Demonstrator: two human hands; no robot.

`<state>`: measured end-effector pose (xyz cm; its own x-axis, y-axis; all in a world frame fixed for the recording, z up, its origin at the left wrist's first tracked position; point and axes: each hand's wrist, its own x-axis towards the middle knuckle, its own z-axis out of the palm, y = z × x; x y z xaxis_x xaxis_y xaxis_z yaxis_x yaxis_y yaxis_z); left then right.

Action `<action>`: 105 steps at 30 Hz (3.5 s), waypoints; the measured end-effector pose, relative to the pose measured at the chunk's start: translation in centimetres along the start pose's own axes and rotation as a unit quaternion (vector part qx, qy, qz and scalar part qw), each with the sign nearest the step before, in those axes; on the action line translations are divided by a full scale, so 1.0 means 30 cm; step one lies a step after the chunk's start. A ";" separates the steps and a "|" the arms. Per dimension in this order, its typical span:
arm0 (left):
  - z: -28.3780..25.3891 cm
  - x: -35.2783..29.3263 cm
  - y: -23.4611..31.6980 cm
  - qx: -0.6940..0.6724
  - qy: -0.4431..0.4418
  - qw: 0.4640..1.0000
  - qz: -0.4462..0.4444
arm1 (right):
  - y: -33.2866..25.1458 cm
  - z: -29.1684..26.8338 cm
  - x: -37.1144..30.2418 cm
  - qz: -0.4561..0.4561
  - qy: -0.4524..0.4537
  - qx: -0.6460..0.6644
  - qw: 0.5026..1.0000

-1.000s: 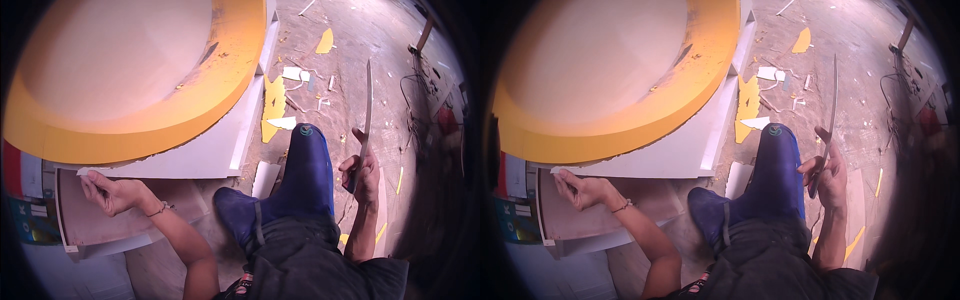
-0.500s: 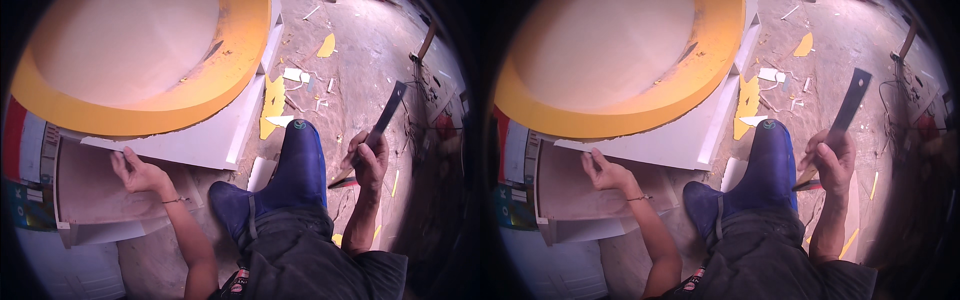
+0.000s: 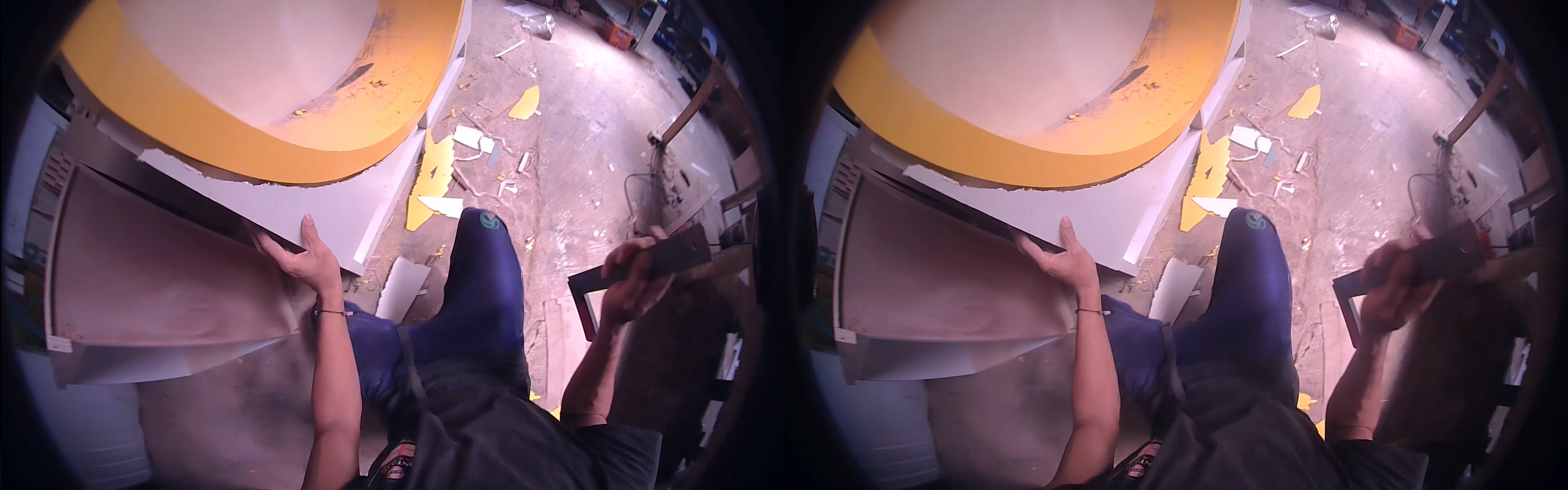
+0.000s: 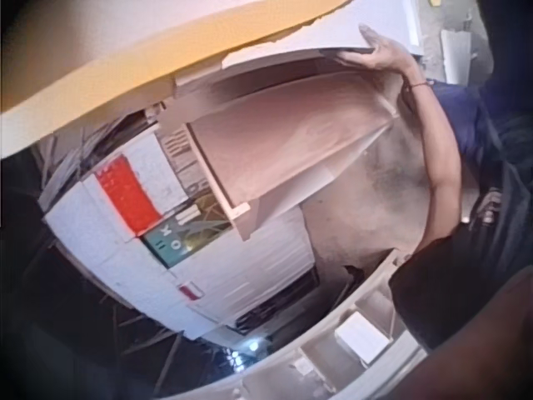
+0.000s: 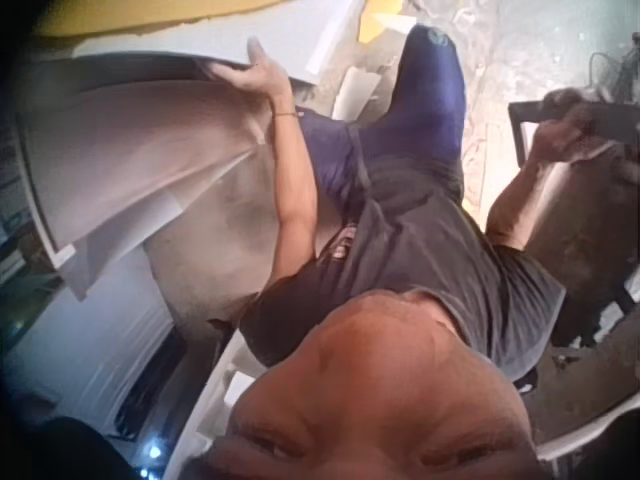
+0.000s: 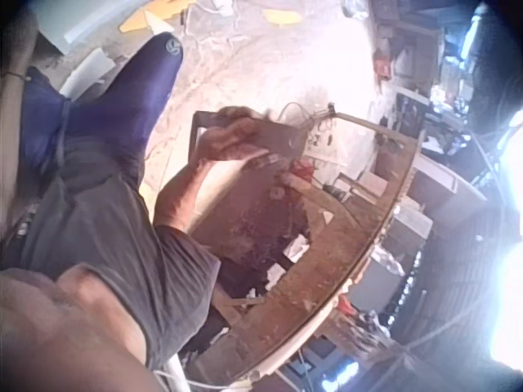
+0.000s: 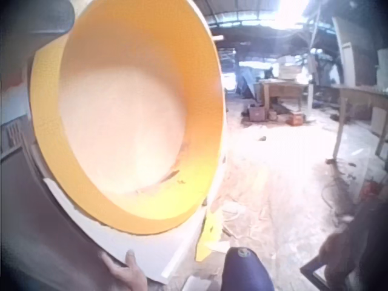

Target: The person cleans the edge of a curved yellow furniture piece with a cloth and then uses a utility knife and a metal straight edge to trim off excess white laminate material from the corner.

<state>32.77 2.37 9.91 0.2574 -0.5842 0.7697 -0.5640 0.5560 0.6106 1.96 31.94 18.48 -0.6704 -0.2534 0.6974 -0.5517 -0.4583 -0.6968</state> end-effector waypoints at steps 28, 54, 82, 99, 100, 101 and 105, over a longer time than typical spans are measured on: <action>-0.095 0.020 -0.078 -0.163 0.261 0.945 -0.107 | 1.562 0.628 -0.064 0.094 -0.718 -0.029 0.689; 0.901 -0.575 -0.046 -0.348 0.039 0.737 -0.579 | 1.422 0.883 -0.077 0.117 -0.641 0.118 0.749; 1.035 -0.635 -0.153 -0.529 0.064 0.684 -0.499 | 1.488 0.923 -0.038 0.046 -0.660 0.096 0.744; 1.022 -0.686 -0.290 -0.652 0.036 0.600 -0.463 | 1.493 0.958 0.002 0.008 -0.682 0.062 0.729; 1.024 -0.689 -0.286 -0.629 0.042 0.610 -0.481 | 1.495 0.946 -0.004 0.008 -0.682 0.060 0.729; 1.024 -0.697 -0.275 -0.605 0.046 0.617 -0.500 | 1.495 0.925 -0.016 0.007 -0.670 0.058 0.740; 1.077 -0.646 -0.157 -0.499 0.024 0.702 -0.507 | 1.535 0.876 -0.003 0.050 -0.681 0.056 0.729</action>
<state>5.09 -8.04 -13.90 0.1681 -0.9718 -0.1652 0.7535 0.0186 0.6571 -10.33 -11.54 -9.26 0.4509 -0.8657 0.2176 -0.4393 -0.4274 -0.7901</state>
